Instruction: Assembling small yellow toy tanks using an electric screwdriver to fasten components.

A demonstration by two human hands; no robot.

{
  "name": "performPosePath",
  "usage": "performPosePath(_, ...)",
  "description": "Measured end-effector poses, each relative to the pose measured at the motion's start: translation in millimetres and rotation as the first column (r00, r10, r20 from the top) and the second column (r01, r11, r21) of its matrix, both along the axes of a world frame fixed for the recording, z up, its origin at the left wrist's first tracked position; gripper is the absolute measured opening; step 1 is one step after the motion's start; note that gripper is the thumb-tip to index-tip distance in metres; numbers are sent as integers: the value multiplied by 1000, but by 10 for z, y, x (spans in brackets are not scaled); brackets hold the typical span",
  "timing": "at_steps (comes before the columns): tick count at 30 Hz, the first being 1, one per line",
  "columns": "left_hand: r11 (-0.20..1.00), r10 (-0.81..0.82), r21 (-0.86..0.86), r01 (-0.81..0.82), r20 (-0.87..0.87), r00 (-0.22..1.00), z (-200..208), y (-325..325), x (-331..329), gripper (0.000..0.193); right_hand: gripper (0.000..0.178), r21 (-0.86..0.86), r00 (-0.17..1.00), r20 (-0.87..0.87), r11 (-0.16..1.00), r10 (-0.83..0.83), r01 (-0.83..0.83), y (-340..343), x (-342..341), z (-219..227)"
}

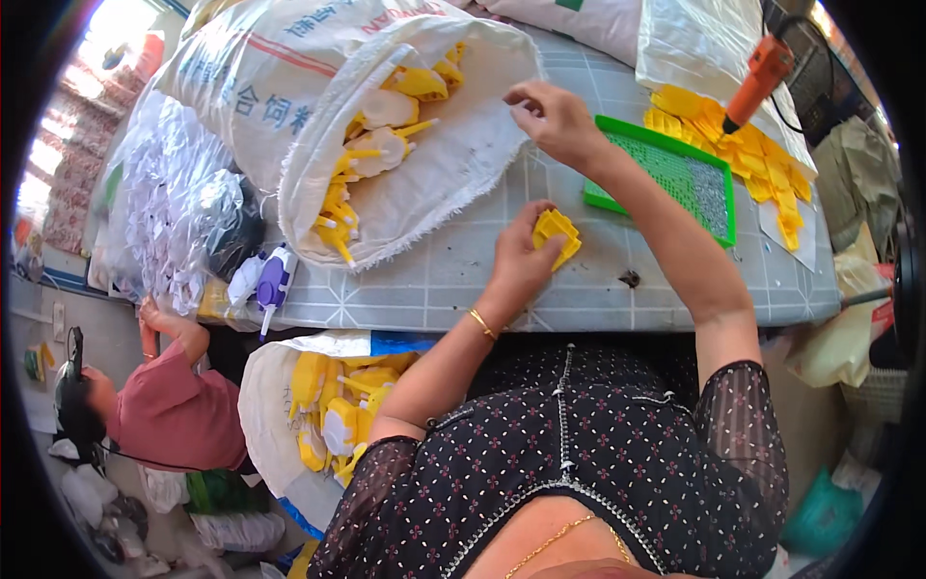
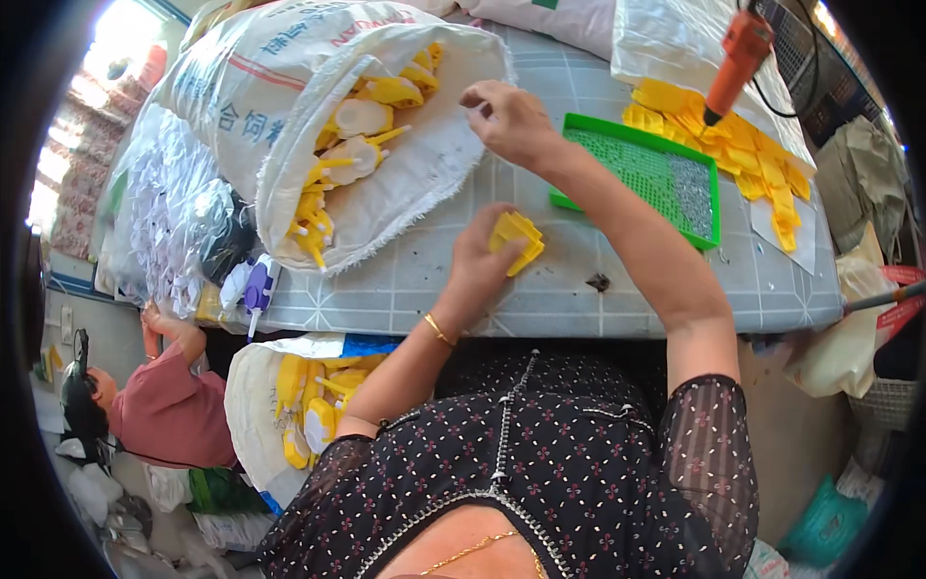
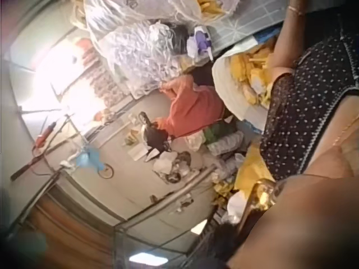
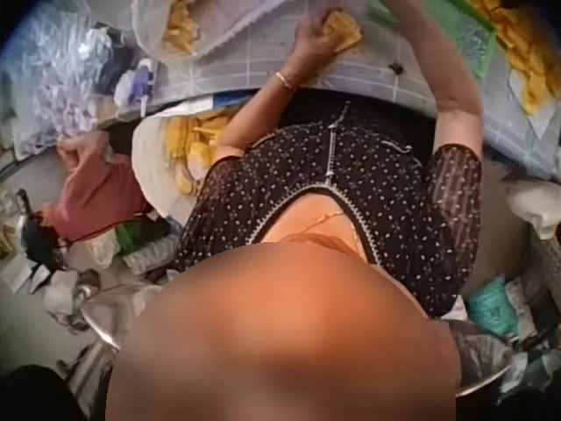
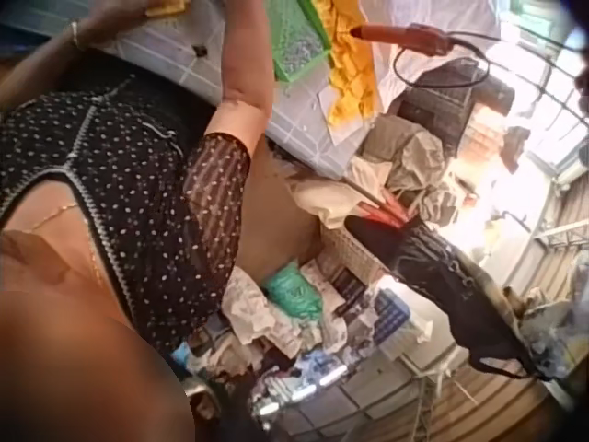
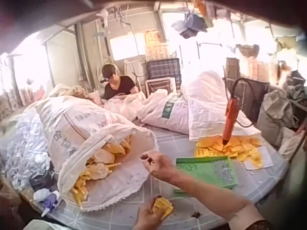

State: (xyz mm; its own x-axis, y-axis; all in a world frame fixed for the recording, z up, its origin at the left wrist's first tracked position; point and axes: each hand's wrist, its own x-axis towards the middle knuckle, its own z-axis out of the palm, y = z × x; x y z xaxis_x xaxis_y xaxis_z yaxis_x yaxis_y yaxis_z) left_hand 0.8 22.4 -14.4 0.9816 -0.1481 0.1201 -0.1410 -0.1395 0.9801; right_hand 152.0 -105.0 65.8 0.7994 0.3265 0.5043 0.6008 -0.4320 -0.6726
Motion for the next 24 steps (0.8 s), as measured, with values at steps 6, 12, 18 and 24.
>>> performPosePath(6,943,71,305,-133,208,976,78,-137,-146,60,38,-206,989,140,976,-48,76,1063,1096,-283)
performPosePath(12,871,0,460,-173,352,936,136,-209,-234,58,42,-384,995,97,920,-39,73,1376,1303,-208)
performPosePath(18,861,123,356,-362,546,829,113,-84,-138,49,38,-263,983,169,958,-65,109,851,807,31)
performPosePath(24,924,302,-245,-293,-3,953,-13,21,18,37,35,-147,996,-77,989,-48,36,110,444,-85)
